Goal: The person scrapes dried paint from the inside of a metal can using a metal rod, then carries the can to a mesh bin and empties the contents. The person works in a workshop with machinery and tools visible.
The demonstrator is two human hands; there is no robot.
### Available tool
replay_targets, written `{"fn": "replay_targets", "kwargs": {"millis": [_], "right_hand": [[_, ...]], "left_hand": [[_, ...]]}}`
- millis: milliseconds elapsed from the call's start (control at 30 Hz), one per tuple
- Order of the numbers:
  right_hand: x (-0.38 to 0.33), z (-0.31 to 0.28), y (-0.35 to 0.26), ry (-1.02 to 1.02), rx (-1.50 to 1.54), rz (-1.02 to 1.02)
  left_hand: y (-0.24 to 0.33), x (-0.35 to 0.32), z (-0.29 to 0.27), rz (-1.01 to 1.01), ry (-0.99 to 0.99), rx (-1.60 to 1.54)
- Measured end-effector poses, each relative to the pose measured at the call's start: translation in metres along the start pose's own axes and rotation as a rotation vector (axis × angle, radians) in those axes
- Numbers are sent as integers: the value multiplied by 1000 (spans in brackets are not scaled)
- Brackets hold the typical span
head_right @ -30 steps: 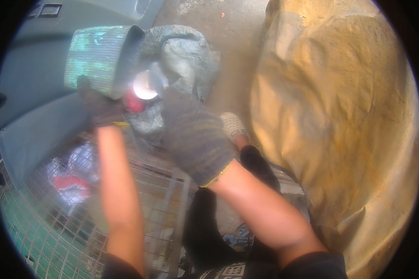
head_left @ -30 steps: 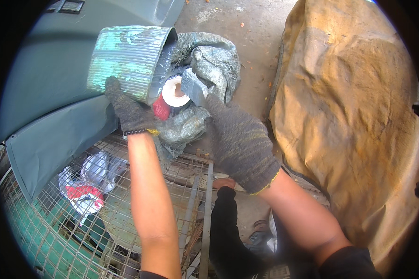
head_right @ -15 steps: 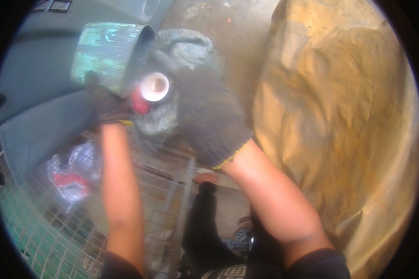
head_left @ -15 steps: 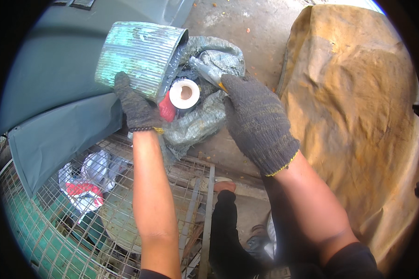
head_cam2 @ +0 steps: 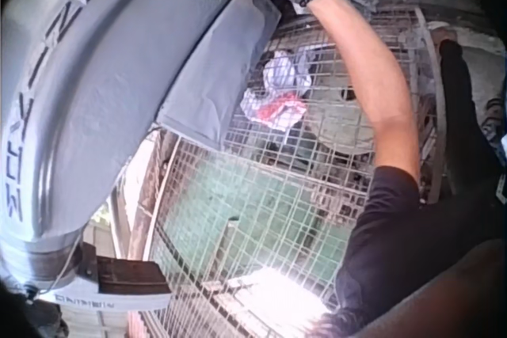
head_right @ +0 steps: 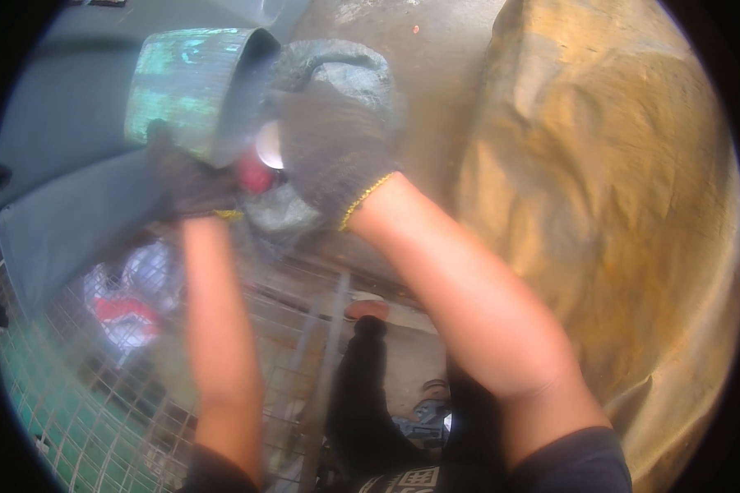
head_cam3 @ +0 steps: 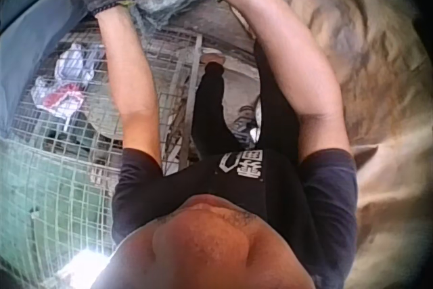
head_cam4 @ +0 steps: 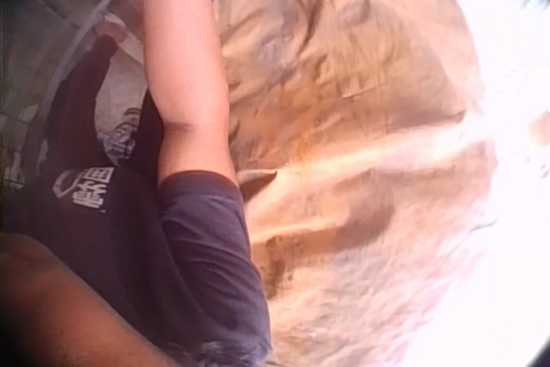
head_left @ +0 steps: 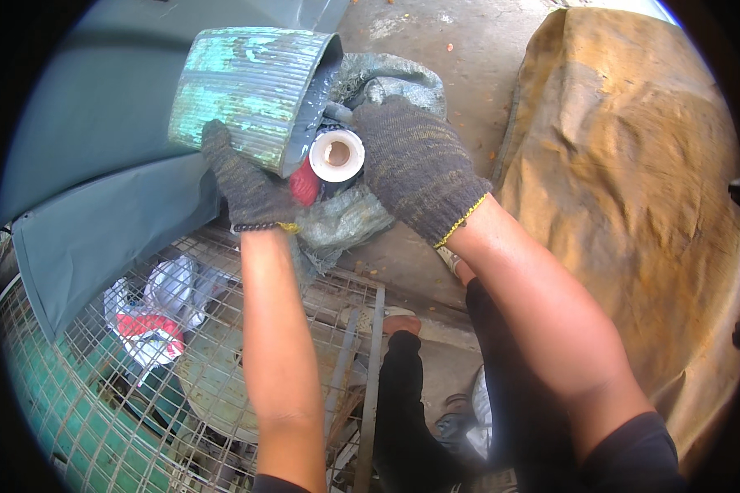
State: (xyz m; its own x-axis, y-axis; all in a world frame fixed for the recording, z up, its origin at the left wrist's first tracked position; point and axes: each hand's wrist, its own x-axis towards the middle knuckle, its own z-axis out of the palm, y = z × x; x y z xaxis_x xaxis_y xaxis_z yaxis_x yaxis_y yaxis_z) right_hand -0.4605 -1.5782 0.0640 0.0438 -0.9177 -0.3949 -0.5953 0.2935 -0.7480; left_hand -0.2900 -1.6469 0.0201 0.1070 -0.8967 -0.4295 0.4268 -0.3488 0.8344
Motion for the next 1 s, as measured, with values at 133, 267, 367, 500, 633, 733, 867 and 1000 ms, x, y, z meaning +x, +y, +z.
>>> {"fn": "replay_targets", "kwargs": {"millis": [133, 267, 367, 500, 633, 733, 867, 1000], "right_hand": [[-4, 12, -1, 39, 47, -64], [-14, 22, 7, 206, -100, -191], [-17, 22, 3, 179, -43, -208], [-19, 25, 6, 159, -18, -184], [-23, 31, 9, 256, 42, -230], [-22, 30, 8, 270, 55, -182], [-31, 37, 21, 471, 79, -89], [-23, 40, 28, 498, 244, 92]], "left_hand": [[-9, 20, -19, 62, -36, -41], [-8, 24, -16, 99, -9, 64], [-8, 33, -24, 95, -12, 48], [-15, 42, -28, 94, 23, 58], [-21, 42, -32, 52, 51, 148], [-21, 34, -37, -9, 27, -23], [-12, 34, -35, 17, 97, 64], [-2, 25, -27, -18, 81, -23]]}}
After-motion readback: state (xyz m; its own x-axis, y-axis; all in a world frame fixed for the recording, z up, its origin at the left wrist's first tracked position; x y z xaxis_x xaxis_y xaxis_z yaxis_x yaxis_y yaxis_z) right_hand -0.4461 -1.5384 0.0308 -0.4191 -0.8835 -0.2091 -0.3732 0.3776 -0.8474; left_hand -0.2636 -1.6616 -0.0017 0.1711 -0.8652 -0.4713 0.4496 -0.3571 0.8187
